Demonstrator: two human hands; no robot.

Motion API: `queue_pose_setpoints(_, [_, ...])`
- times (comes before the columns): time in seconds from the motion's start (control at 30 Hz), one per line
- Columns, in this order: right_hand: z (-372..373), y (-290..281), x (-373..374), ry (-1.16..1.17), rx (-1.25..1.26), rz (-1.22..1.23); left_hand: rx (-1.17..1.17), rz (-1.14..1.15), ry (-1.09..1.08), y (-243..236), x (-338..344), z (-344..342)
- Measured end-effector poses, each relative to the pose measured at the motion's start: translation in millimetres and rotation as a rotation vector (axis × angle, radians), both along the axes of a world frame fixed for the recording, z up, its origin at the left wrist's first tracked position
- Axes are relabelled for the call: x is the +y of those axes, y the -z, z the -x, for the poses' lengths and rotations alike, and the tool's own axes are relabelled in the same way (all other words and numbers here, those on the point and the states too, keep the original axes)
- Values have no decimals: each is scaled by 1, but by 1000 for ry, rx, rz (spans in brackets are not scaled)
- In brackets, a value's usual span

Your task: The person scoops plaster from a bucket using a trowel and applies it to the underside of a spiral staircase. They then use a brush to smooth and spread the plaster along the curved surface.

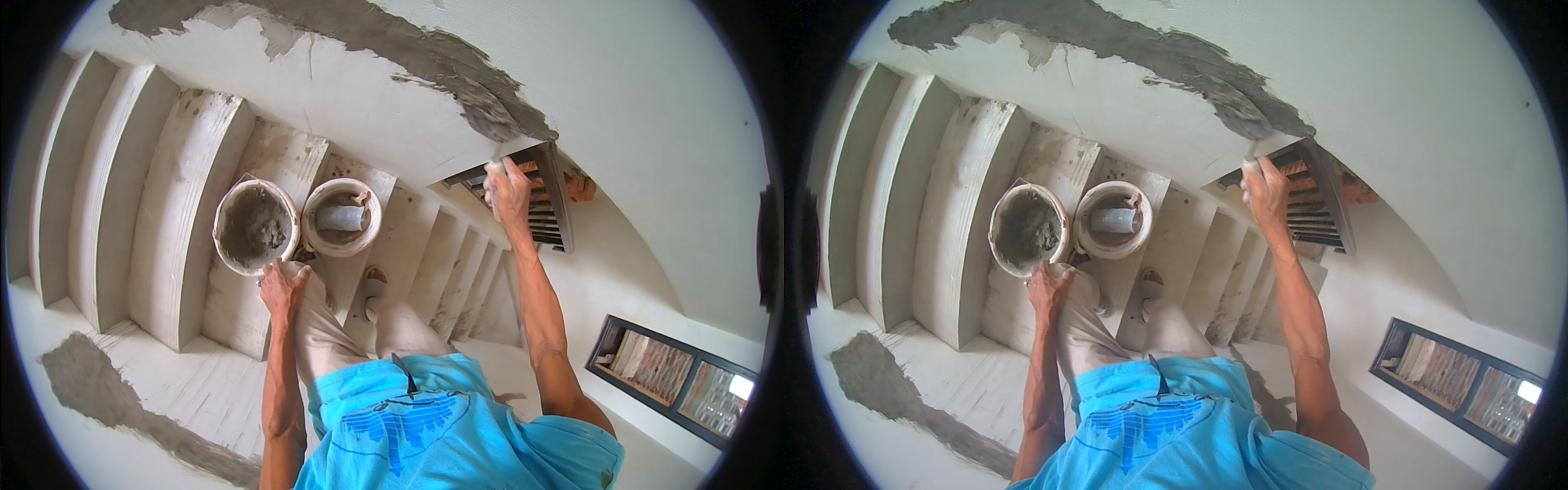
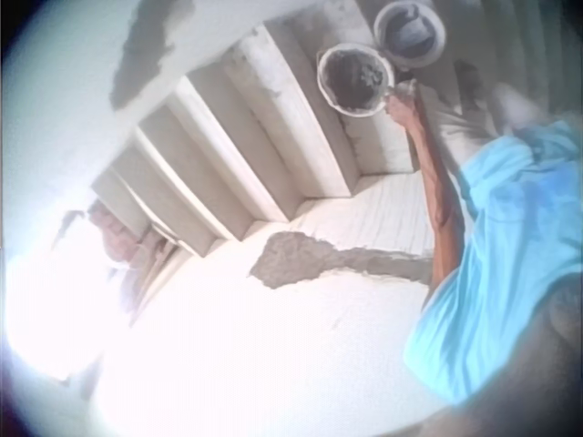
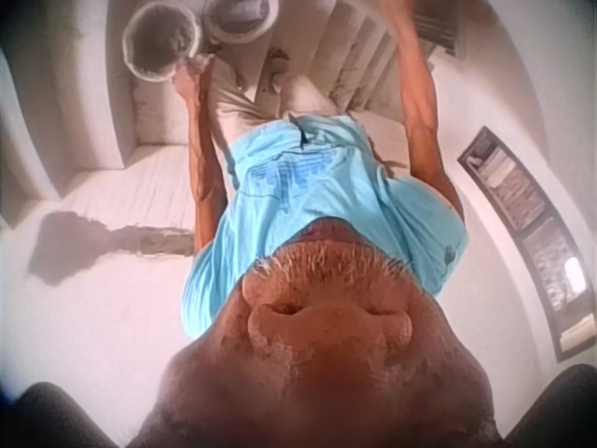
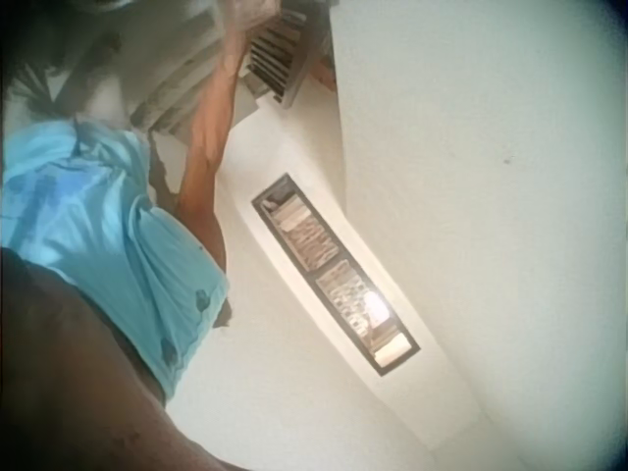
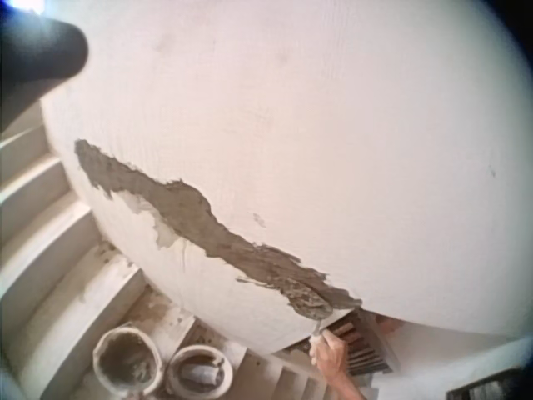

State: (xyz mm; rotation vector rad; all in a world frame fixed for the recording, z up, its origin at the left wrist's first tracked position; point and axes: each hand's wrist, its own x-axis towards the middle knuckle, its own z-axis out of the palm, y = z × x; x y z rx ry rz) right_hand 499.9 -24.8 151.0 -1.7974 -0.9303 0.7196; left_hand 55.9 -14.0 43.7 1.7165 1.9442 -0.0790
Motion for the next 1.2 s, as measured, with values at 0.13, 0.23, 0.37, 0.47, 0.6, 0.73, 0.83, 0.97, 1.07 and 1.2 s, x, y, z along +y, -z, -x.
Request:
queue_pose_setpoints(0.13, [0,7,-30,36,82,-9,8,-8,-25,-3,-1,1])
queue_pose_setpoints(0.23, [9,5,-24,-20,29,7,-14,-29,-23,-2,-3,5])
queue_pose_setpoints(0.37, [23,-3,19,-82,-106,29,-7,21,-10,-7,0,0])
queue_pose_setpoints(0.47, [22,-4,31,-50,-170,26,-4,27,-14,-8,1,-1])
queue_pose_setpoints(0.6, [7,2,-4,48,-50,-47,2,-26,-22,0,-1,5])
queue_pose_setpoints(0.73, [18,-5,-25,86,1,-46,-15,-20,-31,-6,-2,8])
queue_pose_setpoints(0.83, [23,-7,-12,-20,-55,-19,-20,7,-30,-9,-1,7])
queue_pose_setpoints(0.97, [36,-11,25,-76,-185,21,-27,-12,-25,-2,-2,10])
queue_pose_setpoints(1.07, [28,-8,31,-63,-222,3,-13,-1,-25,-3,0,9])
queue_pose_setpoints(1.2, [24,-10,8,48,-109,-44,26,-19,-60,1,-2,12])
